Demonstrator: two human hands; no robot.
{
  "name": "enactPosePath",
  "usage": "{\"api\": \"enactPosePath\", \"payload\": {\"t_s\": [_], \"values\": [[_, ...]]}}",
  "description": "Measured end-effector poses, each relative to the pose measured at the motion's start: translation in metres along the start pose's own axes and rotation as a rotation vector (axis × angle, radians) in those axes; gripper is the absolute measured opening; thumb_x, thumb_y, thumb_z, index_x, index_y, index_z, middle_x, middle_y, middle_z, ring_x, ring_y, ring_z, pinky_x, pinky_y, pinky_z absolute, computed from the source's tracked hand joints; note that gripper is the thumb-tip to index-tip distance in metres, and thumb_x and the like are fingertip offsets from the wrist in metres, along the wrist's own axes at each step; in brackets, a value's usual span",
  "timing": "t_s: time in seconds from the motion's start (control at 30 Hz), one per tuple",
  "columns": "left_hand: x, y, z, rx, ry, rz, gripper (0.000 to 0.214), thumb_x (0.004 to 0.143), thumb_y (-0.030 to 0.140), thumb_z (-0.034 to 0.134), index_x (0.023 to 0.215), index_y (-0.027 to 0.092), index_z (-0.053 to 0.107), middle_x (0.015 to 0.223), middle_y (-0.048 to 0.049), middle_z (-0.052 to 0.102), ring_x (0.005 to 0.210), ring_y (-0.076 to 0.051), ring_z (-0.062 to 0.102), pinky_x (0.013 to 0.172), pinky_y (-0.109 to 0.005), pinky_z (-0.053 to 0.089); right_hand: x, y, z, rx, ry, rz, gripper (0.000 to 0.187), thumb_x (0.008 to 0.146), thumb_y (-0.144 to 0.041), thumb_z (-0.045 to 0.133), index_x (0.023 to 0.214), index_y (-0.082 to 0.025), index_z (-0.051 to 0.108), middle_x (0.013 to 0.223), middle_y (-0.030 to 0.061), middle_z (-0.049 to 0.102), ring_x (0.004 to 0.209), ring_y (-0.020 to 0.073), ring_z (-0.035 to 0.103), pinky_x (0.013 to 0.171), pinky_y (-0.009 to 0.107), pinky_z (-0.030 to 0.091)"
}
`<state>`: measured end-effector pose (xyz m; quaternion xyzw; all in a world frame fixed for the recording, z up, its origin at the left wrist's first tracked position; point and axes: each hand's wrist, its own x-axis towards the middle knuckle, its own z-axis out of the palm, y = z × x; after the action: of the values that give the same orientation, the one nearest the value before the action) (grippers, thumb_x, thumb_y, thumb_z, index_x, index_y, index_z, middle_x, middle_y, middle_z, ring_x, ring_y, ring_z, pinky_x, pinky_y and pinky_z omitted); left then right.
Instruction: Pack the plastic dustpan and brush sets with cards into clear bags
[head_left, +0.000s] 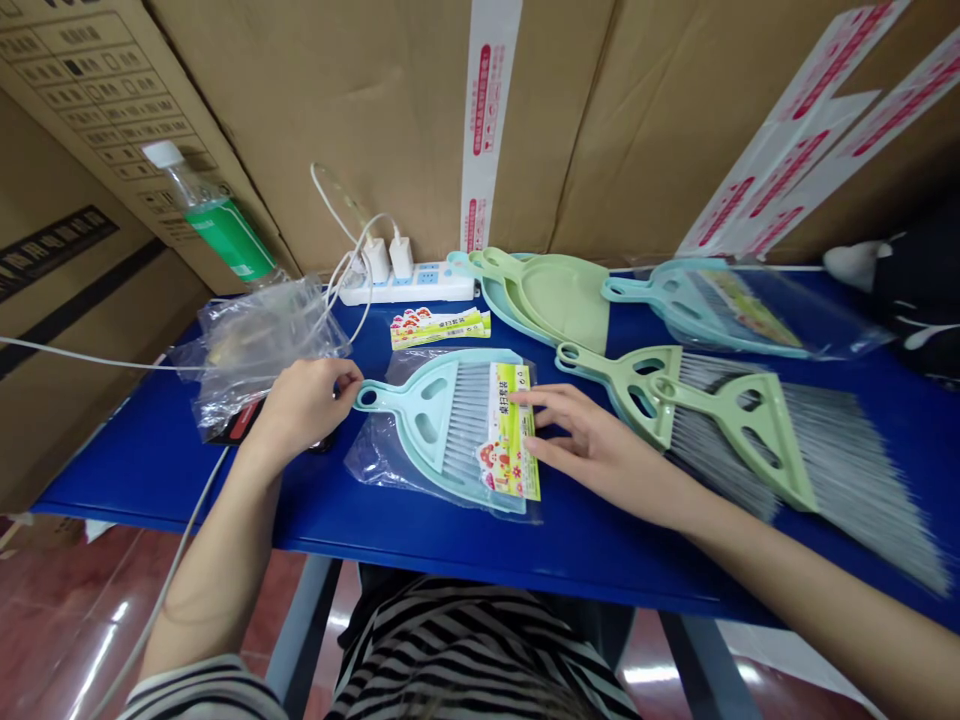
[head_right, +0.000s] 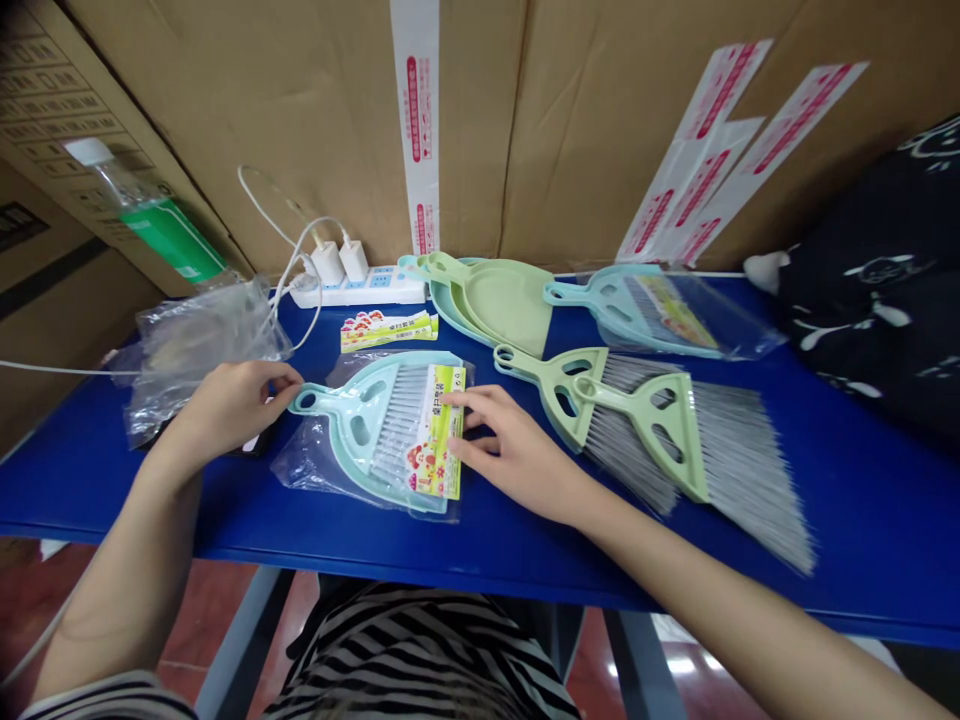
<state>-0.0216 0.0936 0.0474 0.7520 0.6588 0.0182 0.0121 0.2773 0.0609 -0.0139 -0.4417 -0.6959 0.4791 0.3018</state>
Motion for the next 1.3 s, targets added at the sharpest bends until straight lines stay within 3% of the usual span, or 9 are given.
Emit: {"api": "enactPosePath", "payload": {"t_s": [0.13, 0.27, 0.37, 0.5, 0.67, 0.77, 0.93, 1.07, 1.3], "values": [[-0.001, 0.003, -0.001, -0.03, -0.027, 0.003, 0.021, 0.08, 0.025, 0.051, 0.078, 0.022, 0.072, 0.064, -0.0017, 0.069, 0.058, -0.018, 0.062, 0.06, -0.027, 0.044, -0.005, -0.003, 0.004, -0.316, 0.021, -0.039, 0.05, 0.09, -0.039, 0.049, 0.136, -0.021, 0.056, 0.128, 0.0149, 0.047, 0.081, 0.0167, 0.065, 0.081, 0.041, 0.061], [-0.003, 0.008, -0.001, -0.082, -0.05, 0.013, 0.022, 0.081, 0.026, 0.049, 0.08, 0.021, 0.071, 0.054, 0.0011, 0.061, 0.05, -0.016, 0.056, 0.058, -0.026, 0.042, -0.007, -0.003, 0.011, -0.725, 0.134, -0.154, 0.048, 0.094, -0.041, 0.047, 0.135, -0.018, 0.059, 0.129, 0.0189, 0.049, 0.105, 0.0295, 0.06, 0.092, 0.052, 0.054], [-0.003, 0.008, -0.001, -0.097, -0.03, 0.019, 0.022, 0.081, 0.026, 0.048, 0.08, 0.021, 0.07, 0.053, 0.0017, 0.06, 0.048, -0.015, 0.055, 0.058, -0.026, 0.042, -0.005, 0.0, 0.015, -0.887, 0.178, -0.231, 0.048, 0.095, -0.044, 0.046, 0.134, -0.021, 0.06, 0.131, 0.0196, 0.049, 0.115, 0.0351, 0.053, 0.093, 0.057, 0.051], [-0.003, 0.007, -0.001, -0.094, -0.034, 0.019, 0.023, 0.081, 0.027, 0.048, 0.08, 0.021, 0.07, 0.052, 0.0017, 0.059, 0.048, -0.016, 0.055, 0.058, -0.026, 0.042, -0.003, 0.001, 0.014, -0.92, 0.172, -0.259, 0.051, 0.095, -0.047, 0.045, 0.14, -0.025, 0.055, 0.135, 0.0185, 0.048, 0.114, 0.0347, 0.052, 0.094, 0.058, 0.049], [-0.002, 0.007, -0.001, -0.084, -0.044, 0.018, 0.024, 0.081, 0.028, 0.048, 0.081, 0.021, 0.071, 0.058, -0.0001, 0.063, 0.052, -0.017, 0.057, 0.058, -0.027, 0.042, -0.004, 0.003, 0.006, -0.916, 0.123, -0.266, 0.054, 0.099, -0.044, 0.036, 0.144, -0.018, 0.05, 0.135, 0.0184, 0.054, 0.112, 0.0337, 0.051, 0.095, 0.057, 0.048], [-0.002, 0.007, -0.001, -0.07, -0.043, 0.017, 0.025, 0.08, 0.028, 0.047, 0.081, 0.021, 0.071, 0.055, 0.0006, 0.061, 0.05, -0.016, 0.056, 0.057, -0.026, 0.041, -0.002, 0.003, 0.005, -0.956, 0.104, -0.266, 0.054, 0.098, -0.045, 0.037, 0.143, -0.018, 0.051, 0.138, 0.016, 0.056, 0.11, 0.0341, 0.051, 0.092, 0.056, 0.049], [-0.003, 0.007, -0.002, -0.068, -0.028, 0.038, 0.026, 0.081, 0.029, 0.045, 0.082, 0.022, 0.07, 0.058, -0.0001, 0.064, 0.052, -0.016, 0.058, 0.056, -0.026, 0.041, 0.0, 0.002, 0.004, -0.968, 0.073, -0.258, 0.054, 0.101, -0.038, 0.03, 0.148, -0.017, 0.044, 0.149, 0.0143, 0.049, 0.118, 0.0327, 0.052, 0.094, 0.054, 0.05], [-0.003, 0.006, -0.002, -0.058, -0.016, 0.053, 0.026, 0.081, 0.03, 0.045, 0.081, 0.023, 0.071, 0.059, -0.0003, 0.066, 0.053, -0.018, 0.06, 0.056, -0.027, 0.042, -0.003, 0.009, 0.0, -1.066, 0.092, -0.267, 0.052, 0.099, -0.026, 0.026, 0.144, -0.009, 0.048, 0.143, 0.0185, 0.055, 0.128, 0.0317, 0.051, 0.099, 0.052, 0.048], [-0.004, 0.003, -0.004, 0.037, -0.001, -0.024, 0.02, 0.08, 0.024, 0.05, 0.079, 0.024, 0.07, 0.071, -0.0035, 0.072, 0.066, -0.023, 0.067, 0.058, -0.029, 0.043, -0.004, 0.014, 0.001, -1.247, 0.108, -0.323, 0.05, 0.096, -0.021, 0.029, 0.136, -0.007, 0.057, 0.136, 0.0196, 0.06, 0.126, 0.0314, 0.055, 0.1, 0.05, 0.048]]}}
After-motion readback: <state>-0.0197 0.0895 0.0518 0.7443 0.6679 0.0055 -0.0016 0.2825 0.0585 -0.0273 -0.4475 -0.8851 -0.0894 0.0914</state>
